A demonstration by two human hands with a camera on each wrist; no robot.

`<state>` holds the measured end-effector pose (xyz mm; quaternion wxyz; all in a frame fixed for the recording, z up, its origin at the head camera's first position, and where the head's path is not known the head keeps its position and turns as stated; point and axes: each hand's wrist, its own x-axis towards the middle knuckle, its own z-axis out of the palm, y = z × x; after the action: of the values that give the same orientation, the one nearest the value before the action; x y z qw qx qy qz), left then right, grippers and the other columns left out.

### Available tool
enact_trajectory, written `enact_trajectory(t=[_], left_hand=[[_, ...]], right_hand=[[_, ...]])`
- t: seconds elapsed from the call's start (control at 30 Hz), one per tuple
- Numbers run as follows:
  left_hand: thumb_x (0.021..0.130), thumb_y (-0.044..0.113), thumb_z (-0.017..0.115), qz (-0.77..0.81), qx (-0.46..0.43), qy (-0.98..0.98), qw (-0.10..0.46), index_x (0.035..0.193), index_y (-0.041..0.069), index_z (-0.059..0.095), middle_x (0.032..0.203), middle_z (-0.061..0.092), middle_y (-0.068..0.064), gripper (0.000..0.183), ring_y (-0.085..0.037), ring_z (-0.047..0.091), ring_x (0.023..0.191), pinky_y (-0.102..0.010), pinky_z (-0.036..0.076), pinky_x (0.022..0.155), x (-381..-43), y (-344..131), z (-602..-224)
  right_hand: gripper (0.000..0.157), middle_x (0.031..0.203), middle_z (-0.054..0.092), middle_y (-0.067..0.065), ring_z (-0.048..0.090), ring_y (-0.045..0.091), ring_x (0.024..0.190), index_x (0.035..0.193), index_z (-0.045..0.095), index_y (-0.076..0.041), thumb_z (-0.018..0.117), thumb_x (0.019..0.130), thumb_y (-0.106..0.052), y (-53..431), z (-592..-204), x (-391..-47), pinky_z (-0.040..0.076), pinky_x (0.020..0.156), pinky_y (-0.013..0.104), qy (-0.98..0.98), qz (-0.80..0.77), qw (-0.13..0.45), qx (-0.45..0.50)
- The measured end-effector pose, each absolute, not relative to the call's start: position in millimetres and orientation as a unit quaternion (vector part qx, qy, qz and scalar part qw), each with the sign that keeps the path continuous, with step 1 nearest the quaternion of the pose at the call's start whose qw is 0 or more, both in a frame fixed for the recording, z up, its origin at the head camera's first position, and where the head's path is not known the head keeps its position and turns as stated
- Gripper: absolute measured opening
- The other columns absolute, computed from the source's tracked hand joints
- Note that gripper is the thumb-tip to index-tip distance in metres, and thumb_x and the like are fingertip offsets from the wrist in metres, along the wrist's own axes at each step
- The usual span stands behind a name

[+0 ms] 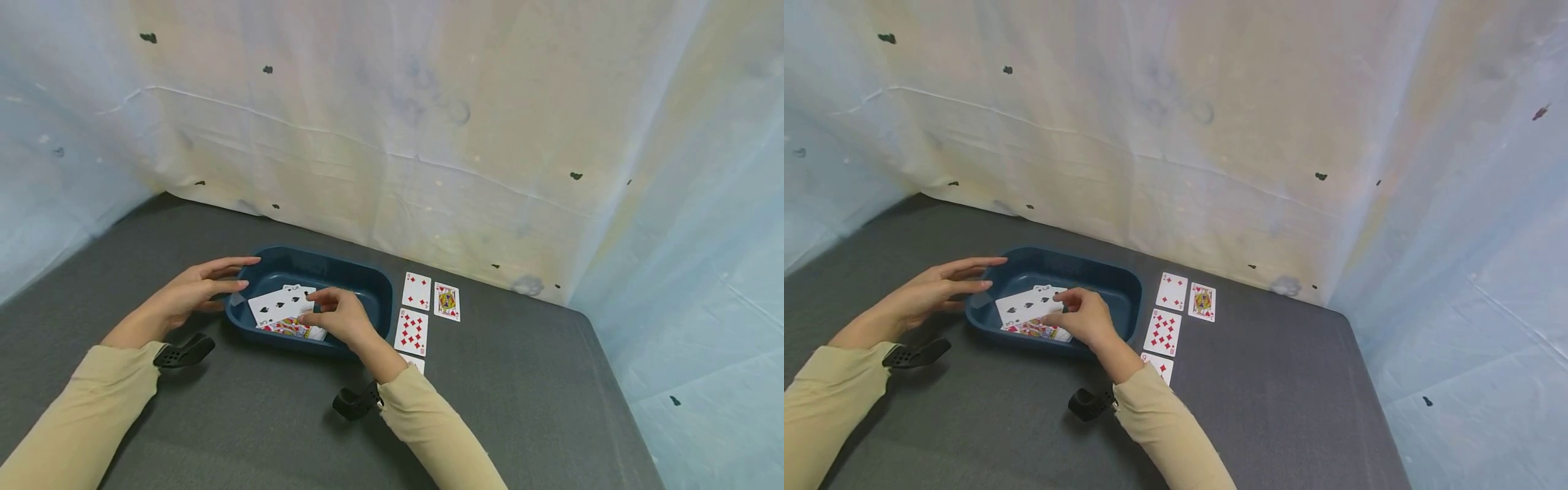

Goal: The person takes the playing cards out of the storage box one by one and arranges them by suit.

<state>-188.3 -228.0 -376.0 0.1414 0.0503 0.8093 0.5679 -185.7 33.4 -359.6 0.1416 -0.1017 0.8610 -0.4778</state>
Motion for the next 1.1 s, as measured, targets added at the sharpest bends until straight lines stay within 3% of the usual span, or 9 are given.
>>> enact_trajectory(t=[0.13, 0.47, 0.67, 0.87, 1.1], left_hand=[[0.097, 0.034, 0.057, 0.571, 0.049, 0.807, 0.143, 0.153, 0.013, 0.024, 0.158, 0.013, -0.024, 0.068, -0.052, 0.022, 0.138, -0.071, 0.03, 0.101, -188, -230, -376], [0.096, 0.033, 0.058, 0.574, 0.049, 0.805, 0.141, 0.153, 0.013, 0.024, 0.158, 0.013, -0.024, 0.068, -0.053, 0.022, 0.138, -0.072, 0.029, 0.1, -188, -230, -376], [0.096, 0.035, 0.058, 0.568, 0.047, 0.81, 0.142, 0.153, 0.015, 0.024, 0.158, 0.013, -0.024, 0.07, -0.053, 0.021, 0.138, -0.073, 0.029, 0.1, -189, -228, -377], [0.096, 0.034, 0.058, 0.571, 0.043, 0.808, 0.139, 0.152, 0.014, 0.025, 0.158, 0.013, -0.024, 0.069, -0.053, 0.022, 0.138, -0.073, 0.029, 0.099, -189, -227, -377], [0.096, 0.034, 0.058, 0.574, 0.043, 0.806, 0.14, 0.153, 0.016, 0.025, 0.159, 0.012, -0.022, 0.069, -0.052, 0.021, 0.139, -0.074, 0.028, 0.099, -189, -228, -377]], right_hand=[[0.037, 0.12, 0.063, 0.007, 0.057, 0.018, 0.103, 0.111, 0.07, -0.01, 0.081, 0.076, -0.014, 29, -362, -187, 0.049, 0.086, 0.028, 0.888, -0.416, 0.158, -0.115], [0.038, 0.107, 0.062, 0.006, 0.051, 0.014, 0.093, 0.111, 0.07, -0.011, 0.081, 0.075, -0.017, 21, -359, -188, 0.042, 0.08, 0.022, 0.945, -0.251, 0.125, -0.17], [0.034, 0.097, 0.062, 0.004, 0.051, 0.014, 0.09, 0.106, 0.07, -0.014, 0.081, 0.074, -0.018, 21, -361, -191, 0.041, 0.076, 0.023, 0.953, -0.224, 0.121, -0.164], [0.026, 0.082, 0.06, -0.002, 0.05, 0.01, 0.076, 0.092, 0.069, -0.013, 0.084, 0.072, -0.019, 20, -362, -194, 0.039, 0.067, 0.02, 0.959, -0.213, 0.115, -0.149], [0.027, 0.079, 0.055, -0.003, 0.047, 0.011, 0.073, 0.084, 0.061, -0.013, 0.085, 0.071, -0.02, 21, -362, -195, 0.039, 0.065, 0.021, 0.958, -0.232, 0.129, -0.112]])
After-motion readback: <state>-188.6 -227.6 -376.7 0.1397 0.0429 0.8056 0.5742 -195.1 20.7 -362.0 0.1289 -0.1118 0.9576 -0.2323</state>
